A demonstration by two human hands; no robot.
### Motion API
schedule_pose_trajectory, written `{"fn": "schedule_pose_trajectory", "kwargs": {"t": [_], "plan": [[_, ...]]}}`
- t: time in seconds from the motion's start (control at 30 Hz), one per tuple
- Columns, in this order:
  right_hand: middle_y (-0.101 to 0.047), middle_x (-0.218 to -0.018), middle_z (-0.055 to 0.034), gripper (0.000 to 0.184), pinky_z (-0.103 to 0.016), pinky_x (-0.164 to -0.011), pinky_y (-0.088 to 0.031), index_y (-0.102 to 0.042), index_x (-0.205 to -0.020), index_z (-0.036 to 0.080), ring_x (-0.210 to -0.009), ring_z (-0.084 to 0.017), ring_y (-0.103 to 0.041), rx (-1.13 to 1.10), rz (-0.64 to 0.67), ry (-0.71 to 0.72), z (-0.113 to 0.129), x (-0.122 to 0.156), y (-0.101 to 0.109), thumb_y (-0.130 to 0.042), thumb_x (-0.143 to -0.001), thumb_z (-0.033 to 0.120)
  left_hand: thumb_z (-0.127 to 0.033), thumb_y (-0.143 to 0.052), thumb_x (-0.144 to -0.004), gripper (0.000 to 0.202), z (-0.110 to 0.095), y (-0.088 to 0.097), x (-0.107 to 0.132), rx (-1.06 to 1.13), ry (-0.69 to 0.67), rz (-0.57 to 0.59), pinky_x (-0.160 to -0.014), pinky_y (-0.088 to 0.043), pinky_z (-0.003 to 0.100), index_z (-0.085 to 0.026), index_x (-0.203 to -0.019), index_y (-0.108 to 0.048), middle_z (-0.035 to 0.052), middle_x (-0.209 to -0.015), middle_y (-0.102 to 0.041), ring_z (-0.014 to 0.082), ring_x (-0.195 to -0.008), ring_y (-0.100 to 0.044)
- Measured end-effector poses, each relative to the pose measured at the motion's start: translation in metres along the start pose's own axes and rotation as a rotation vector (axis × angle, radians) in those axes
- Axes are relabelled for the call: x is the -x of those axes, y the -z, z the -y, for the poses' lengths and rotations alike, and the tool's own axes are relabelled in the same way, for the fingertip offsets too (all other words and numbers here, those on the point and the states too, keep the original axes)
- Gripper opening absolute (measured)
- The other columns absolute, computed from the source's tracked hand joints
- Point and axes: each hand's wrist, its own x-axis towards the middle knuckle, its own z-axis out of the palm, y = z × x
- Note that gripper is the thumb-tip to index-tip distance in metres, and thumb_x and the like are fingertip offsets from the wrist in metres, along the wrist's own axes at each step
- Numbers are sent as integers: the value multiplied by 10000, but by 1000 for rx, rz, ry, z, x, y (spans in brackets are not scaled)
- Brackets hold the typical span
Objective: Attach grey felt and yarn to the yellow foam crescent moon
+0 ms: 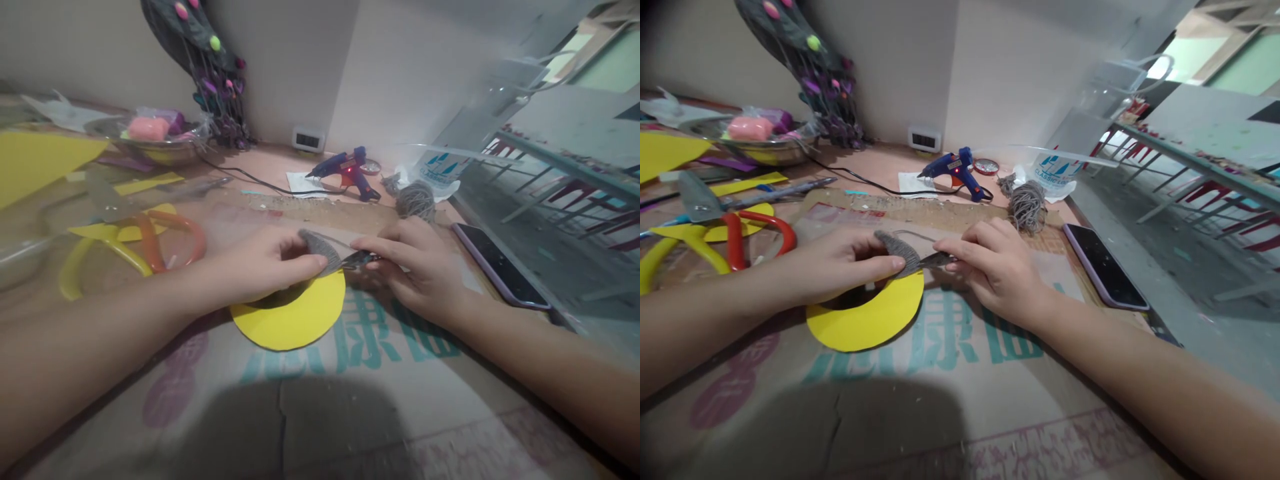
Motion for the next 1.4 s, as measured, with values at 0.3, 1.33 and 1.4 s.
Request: {"fn": "schedule_pose_trajectory", "kwargs": {"t": [0.3, 1.33, 1.4], "plan": [[-605, -821, -48, 240, -353, -686, -374, -649, -1120, 246, -762, -184, -520, 33, 34, 20, -2, 1, -3, -473, -964, 296, -435, -562, -802, 294, 3, -1, 1, -2, 9, 11, -439, -317, 212, -180, -758, -700, 16, -615, -615, 130, -520, -523], [-600, -822, -54, 224, -349, -683, -346, -663, -1107, 199, -763, -188, -495, 38, 40, 76, -3, 1, -5, -534, -925, 195, -401, -501, -872, 290, -3, 4, 2, -111, -38, 98, -561, -413, 212, -169, -850, -673, -1, -753, -671, 120, -644, -564], [-601, -825, -55, 226, -348, -682, -343, -666, -1109, 203, -766, -188, -495, 42, 42, 72, -3, 1, -5, -535, -924, 198, -397, -506, -869, 280, -3, 4, 2, -105, -40, 107, -578, -423, 211, -172, -854, -671, -2, -772, -682, 123, -660, -572]]}}
